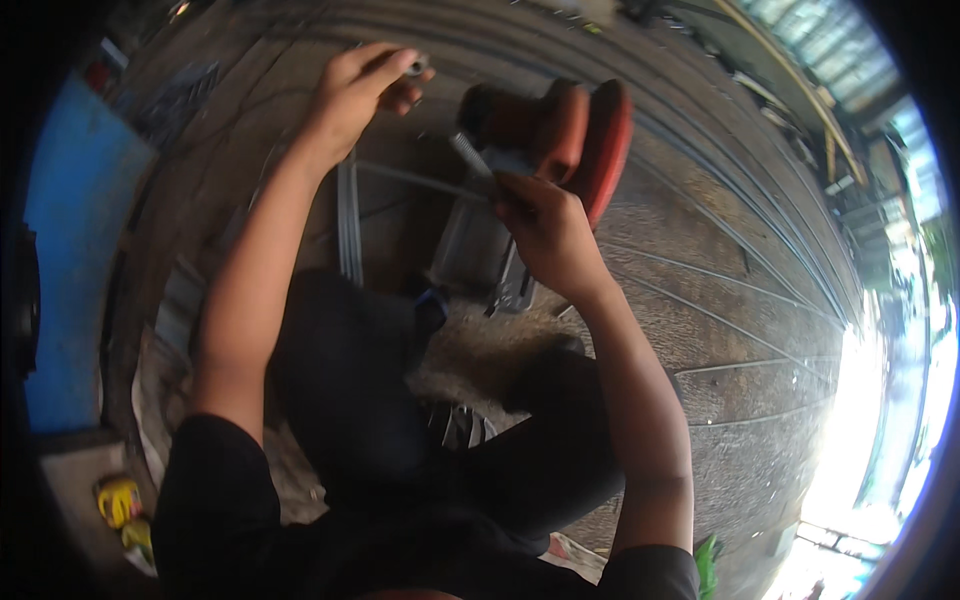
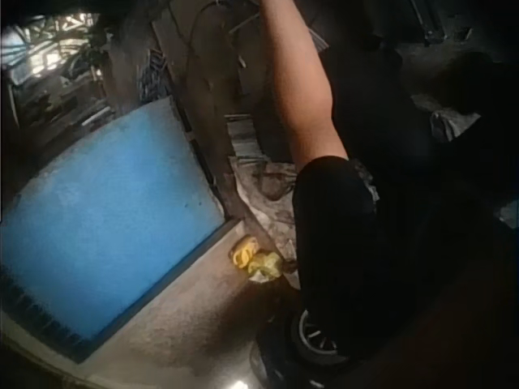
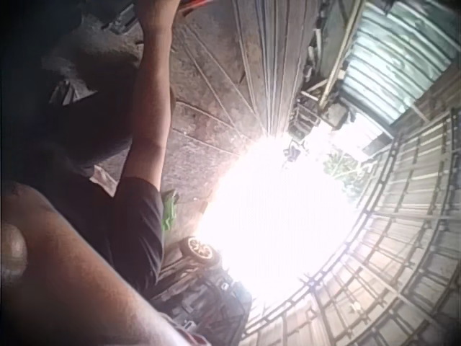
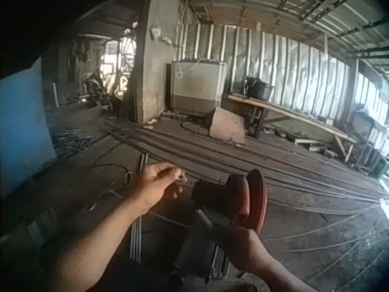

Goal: Cutting metal rods into shorter segments using a chop saw.

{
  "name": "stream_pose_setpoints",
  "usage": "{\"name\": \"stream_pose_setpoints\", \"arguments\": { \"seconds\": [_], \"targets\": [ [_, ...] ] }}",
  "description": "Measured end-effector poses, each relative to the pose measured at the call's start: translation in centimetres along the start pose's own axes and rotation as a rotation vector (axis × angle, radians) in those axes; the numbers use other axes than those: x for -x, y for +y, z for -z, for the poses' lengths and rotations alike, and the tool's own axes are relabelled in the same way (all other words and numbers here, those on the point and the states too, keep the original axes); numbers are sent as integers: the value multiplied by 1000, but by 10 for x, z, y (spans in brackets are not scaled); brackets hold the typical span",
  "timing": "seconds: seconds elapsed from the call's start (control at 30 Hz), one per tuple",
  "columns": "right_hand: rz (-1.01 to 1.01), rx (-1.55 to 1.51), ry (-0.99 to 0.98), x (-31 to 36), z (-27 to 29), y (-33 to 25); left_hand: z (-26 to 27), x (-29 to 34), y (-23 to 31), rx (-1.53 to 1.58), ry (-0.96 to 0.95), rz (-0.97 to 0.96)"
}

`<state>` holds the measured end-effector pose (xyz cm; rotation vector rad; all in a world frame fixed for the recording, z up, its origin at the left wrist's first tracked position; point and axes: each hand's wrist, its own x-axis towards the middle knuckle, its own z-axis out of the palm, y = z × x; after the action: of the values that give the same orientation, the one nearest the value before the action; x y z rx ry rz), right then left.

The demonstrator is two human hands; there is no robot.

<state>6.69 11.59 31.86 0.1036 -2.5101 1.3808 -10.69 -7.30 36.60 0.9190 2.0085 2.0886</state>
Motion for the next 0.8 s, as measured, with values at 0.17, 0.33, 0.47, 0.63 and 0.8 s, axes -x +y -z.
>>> {"name": "stream_pose_setpoints", "arguments": {
  "seconds": [0.17, 0.33, 0.47, 0.63, 0.8],
  "targets": [
    [-216, 25, -200, -47, -115, 60, 93, 35, -134, 242, 55, 589],
    [-208, 19, -197, -75, -263, 114, 99, 158, -235, -174, 312, 936],
    [-250, -5, -486, -83, -360, 118, 128, 229, -290, 345, 644, 866],
    [-141, -123, -656, -62, -438, 148, 166, 258, -324, 274, 914, 985],
    [-160, 125, -706, -67, -495, 152, 215, 260, -356, 59, 1068, 994]
  ]
}}
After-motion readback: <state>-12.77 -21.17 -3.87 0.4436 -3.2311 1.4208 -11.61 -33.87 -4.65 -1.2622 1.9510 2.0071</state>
